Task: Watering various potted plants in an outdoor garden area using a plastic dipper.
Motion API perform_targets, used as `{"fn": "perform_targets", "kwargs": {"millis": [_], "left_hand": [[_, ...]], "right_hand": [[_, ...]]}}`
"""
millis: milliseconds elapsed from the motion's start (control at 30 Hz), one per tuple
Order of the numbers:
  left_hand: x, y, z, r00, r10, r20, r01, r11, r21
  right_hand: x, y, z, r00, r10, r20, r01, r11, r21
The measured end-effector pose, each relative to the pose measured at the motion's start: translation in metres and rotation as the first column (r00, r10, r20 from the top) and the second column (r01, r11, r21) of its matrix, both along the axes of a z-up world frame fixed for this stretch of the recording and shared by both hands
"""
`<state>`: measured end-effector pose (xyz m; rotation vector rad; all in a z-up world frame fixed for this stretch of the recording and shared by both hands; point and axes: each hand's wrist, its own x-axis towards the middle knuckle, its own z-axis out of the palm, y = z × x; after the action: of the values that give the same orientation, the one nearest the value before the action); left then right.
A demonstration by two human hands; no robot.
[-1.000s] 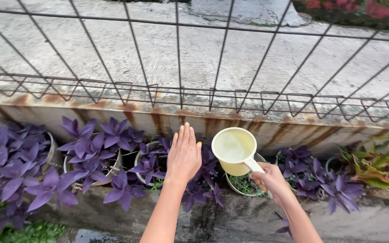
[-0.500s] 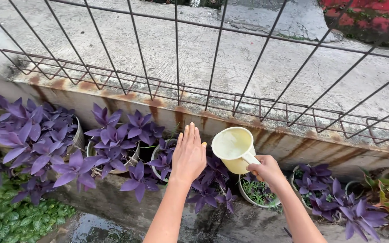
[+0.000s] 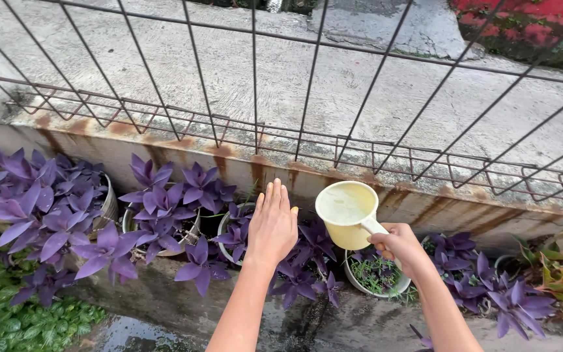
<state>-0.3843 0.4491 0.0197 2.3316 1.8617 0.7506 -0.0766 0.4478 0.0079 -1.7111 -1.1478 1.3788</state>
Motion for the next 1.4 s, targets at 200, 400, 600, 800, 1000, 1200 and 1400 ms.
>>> {"fn": "perform_targets", "kwargs": {"millis": [200,400,600,800,1000,1200,1400], "left_hand": [[0.023,0.005,0.001,0.997,-0.074,-0.005,0.074,0.996,-0.045],[0.058,0.008,0.0,0.981,-0.192,-0.012,0.192,0.981,-0.037],[0.099,0.005,-0.004,0.951,-0.309,-0.003,0.308,0.951,-0.038],[0.134,-0.001,-0.013,0.92,-0.393,-0.009,0.392,0.919,-0.028],[0.157,-0.009,-0.01,0.898,-0.441,0.011,0.441,0.896,-0.048],[0.17,-0.013,-0.012,0.892,-0.452,-0.01,0.451,0.891,-0.057],[0.174,-0.015,-0.006,0.889,-0.457,-0.009,0.456,0.888,-0.065]], "right_hand": [[0.023,-0.036,0.014,0.97,-0.141,-0.196,0.143,0.99,-0.004],[0.052,-0.082,0.028,0.953,-0.217,-0.211,0.225,0.974,0.018],[0.08,-0.133,0.04,0.93,-0.362,-0.059,0.363,0.932,0.0],[0.122,-0.179,0.007,0.905,-0.425,-0.006,0.425,0.905,0.008],[0.146,-0.208,-0.035,0.894,-0.448,0.032,0.448,0.894,-0.003],[0.14,-0.215,-0.049,0.904,-0.412,0.117,0.421,0.905,-0.061],[0.135,-0.212,-0.061,0.9,-0.391,0.192,0.411,0.909,-0.073]]}}
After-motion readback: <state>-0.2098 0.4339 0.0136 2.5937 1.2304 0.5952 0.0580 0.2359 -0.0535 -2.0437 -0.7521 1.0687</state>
